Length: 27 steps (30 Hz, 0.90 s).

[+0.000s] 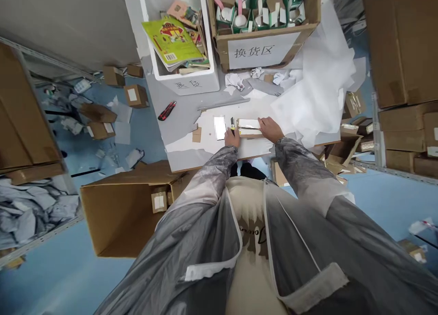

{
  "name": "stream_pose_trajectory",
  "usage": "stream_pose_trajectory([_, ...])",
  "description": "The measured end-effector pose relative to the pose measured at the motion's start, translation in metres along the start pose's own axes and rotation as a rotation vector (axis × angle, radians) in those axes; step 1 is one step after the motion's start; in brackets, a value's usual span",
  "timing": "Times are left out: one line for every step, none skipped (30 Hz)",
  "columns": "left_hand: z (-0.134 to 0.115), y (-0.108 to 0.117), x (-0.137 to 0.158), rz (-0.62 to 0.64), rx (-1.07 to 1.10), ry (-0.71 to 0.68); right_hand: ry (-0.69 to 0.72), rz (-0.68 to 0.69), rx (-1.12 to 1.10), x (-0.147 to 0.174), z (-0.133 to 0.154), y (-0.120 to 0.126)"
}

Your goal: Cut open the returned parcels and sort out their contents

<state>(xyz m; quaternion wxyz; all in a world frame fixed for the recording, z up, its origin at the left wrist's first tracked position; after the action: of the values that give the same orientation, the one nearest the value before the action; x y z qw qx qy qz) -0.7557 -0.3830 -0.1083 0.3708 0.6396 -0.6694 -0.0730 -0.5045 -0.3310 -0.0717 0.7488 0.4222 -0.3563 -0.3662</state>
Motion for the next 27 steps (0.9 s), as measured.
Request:
stream_pose_trajectory([-0.001,-0.003,-0.003,-0.027,0.021,-0.016,0.005,-0.001,0.052,0.004,0.003,-0.002])
stream_pose_trajectory([-0.003,-0.007,-0.006,-0.049,0.041,-0.028,0.002,-0.007,0.082,0.008,0.006,-0.004])
stream_pose_trajectory([-0.005,-0.013,-0.01,-0.064,0.062,-0.042,-0.007,-0.017,0.093,0.011,0.009,-0.006])
stream_pose_trajectory([-0.007,-0.019,-0.015,-0.076,0.084,-0.047,-0.023,-0.027,0.09,0.014,0.011,-0.008])
stream_pose_trajectory([-0.007,-0.025,-0.019,-0.087,0.103,-0.038,-0.044,-0.037,0.08,0.016,0.013,-0.01])
stream_pose_trajectory([-0.007,-0.031,-0.023,-0.099,0.116,-0.017,-0.067,-0.048,0.064,0.018,0.015,-0.012])
stream_pose_trajectory([-0.006,-0.035,-0.026,-0.113,0.12,0.003,-0.092,-0.064,0.043,0.019,0.016,-0.014])
stream_pose_trajectory([-0.005,-0.039,-0.028,-0.124,0.113,0.015,-0.117,-0.084,0.02,0.019,0.017,-0.016])
stream_pose_trajectory([-0.003,-0.041,-0.028,-0.129,0.094,0.012,-0.144,-0.105,-0.005,0.019,0.018,-0.018])
stream_pose_trajectory([-0.002,-0.043,-0.027,-0.123,0.064,-0.004,-0.177,-0.127,-0.033,0.019,0.018,-0.02])
stream_pose_trajectory([-0.002,-0.044,-0.026,-0.105,0.026,-0.03,-0.221,-0.154,-0.063,0.018,0.017,-0.022])
stream_pose_trajectory([-0.002,-0.046,-0.024,-0.079,-0.013,-0.059,-0.281,-0.189,-0.093,0.017,0.015,-0.023])
stream_pose_trajectory([-0.001,-0.048,-0.021,-0.055,-0.052,-0.083,-0.35,-0.228,-0.122,0.015,0.012,-0.024])
stream_pose_trajectory([-0.002,-0.05,-0.018,-0.037,-0.089,-0.102,-0.421,-0.267,-0.148,0.014,0.009,-0.024])
stream_pose_trajectory([-0.003,-0.05,-0.015,-0.03,-0.121,-0.121,-0.484,-0.297,-0.167,0.013,0.006,-0.023])
stream_pose_trajectory([-0.005,-0.05,-0.012,-0.04,-0.15,-0.138,-0.53,-0.31,-0.18,0.011,0.002,-0.021])
stream_pose_trajectory([-0.008,-0.049,-0.009,-0.064,-0.176,-0.157,-0.555,-0.302,-0.186,0.009,-0.001,-0.019])
stream_pose_trajectory([-0.012,-0.046,-0.006,-0.091,-0.205,-0.186,-0.561,-0.276,-0.189,0.007,-0.004,-0.016])
stream_pose_trajectory([-0.018,-0.044,-0.002,-0.107,-0.238,-0.23,-0.553,-0.239,-0.188,0.005,-0.008,-0.013])
stream_pose_trajectory([-0.024,-0.041,0.002,-0.104,-0.274,-0.286,-0.536,-0.205,-0.183,0.004,-0.011,-0.01])
stream_pose_trajectory([-0.031,-0.039,0.005,-0.079,-0.313,-0.352,-0.506,-0.179,-0.176,0.004,-0.014,-0.005])
stream_pose_trajectory([-0.039,-0.037,0.009,-0.032,-0.351,-0.425,-0.465,-0.163,-0.167,0.004,-0.016,-0.001])
stream_pose_trajectory([-0.046,-0.036,0.012,0.029,-0.389,-0.498,-0.417,-0.155,-0.157,0.005,-0.018,0.004])
stream_pose_trajectory([-0.052,-0.034,0.015,0.091,-0.428,-0.56,-0.368,-0.15,-0.147,0.005,-0.019,0.008])
stream_pose_trajectory([-0.057,-0.032,0.017,0.143,-0.471,-0.604,-0.321,-0.14,-0.133,0.006,-0.018,0.012])
stream_pose_trajectory([-0.061,-0.029,0.017,0.184,-0.516,-0.63,-0.277,-0.12,-0.114,0.006,-0.018,0.015])
stream_pose_trajectory([-0.064,-0.026,0.017,0.217,-0.56,-0.642,-0.238,-0.088,-0.089,0.007,-0.016,0.017])
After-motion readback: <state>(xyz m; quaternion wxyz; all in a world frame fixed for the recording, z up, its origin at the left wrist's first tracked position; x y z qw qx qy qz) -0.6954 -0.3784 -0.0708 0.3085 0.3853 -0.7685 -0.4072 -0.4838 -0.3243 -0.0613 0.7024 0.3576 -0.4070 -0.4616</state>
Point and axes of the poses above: each hand's wrist, its own x-axis away from the middle knuckle, its own y-axis out of the back of the hand, z = x × y, the point moved 5 cm from there along -x, towards the middle knuckle, and after that the axes turned 2 degrees about -z, right-handed, at the moved point
